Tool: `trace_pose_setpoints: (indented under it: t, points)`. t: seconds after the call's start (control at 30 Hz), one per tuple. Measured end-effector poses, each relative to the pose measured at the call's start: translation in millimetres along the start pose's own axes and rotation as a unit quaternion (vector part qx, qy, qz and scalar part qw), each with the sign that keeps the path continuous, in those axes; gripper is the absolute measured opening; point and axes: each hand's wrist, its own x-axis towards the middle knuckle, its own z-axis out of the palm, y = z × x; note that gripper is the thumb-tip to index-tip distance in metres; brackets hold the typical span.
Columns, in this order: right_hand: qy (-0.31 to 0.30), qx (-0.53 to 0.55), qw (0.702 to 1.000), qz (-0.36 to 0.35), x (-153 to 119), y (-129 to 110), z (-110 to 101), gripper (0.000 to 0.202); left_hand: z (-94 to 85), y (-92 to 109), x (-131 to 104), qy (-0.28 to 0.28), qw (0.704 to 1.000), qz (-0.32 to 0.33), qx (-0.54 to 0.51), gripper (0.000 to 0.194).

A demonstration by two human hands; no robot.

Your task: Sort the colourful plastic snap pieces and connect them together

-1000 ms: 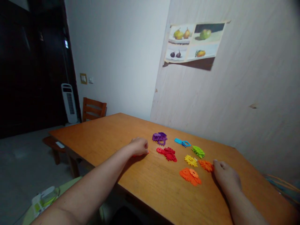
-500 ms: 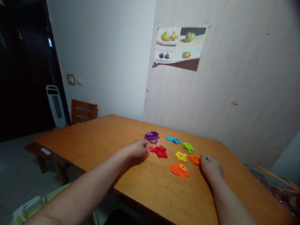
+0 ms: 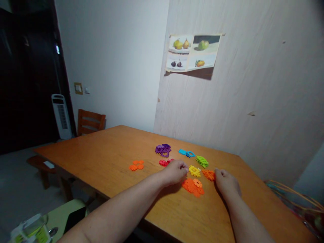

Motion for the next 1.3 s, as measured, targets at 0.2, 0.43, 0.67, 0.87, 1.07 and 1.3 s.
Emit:
trace_pose_setpoints:
  t: [0.2, 0.43, 0.67, 0.87, 1.07, 1.3]
  points:
    - [-0.001, 0.0, 1.0, -0.004, 1, 1, 1, 0.058, -70.7, -22, 4, 0.114, 0.993, 0.024, 0.025, 0.01]
    - [-0.017, -0.01, 1.0, -0.005, 9, 9, 7, 0.057, -163.8, -60, -20, 0.199, 0.969, -0.073, 0.125, 0.001]
    - [-0.013, -0.014, 1.0, -0.017, 15, 15, 12, 0.055, -188.2, -75, -39, 0.173, 0.945, -0.112, 0.253, 0.015]
    - [-0.001, -0.017, 0.999, -0.031, 16, 17, 11, 0.055, -173.7, -54, -40, 0.131, 0.885, -0.181, 0.409, 0.023]
    - [0.008, -0.013, 0.999, -0.033, 16, 18, 12, 0.054, -167.2, -41, -33, 0.113, 0.868, -0.227, 0.427, 0.023]
    - [0.0, -0.022, 1.0, -0.021, 16, 15, 12, 0.054, -153.5, -42, -26, 0.16, 0.905, -0.163, 0.358, 0.007]
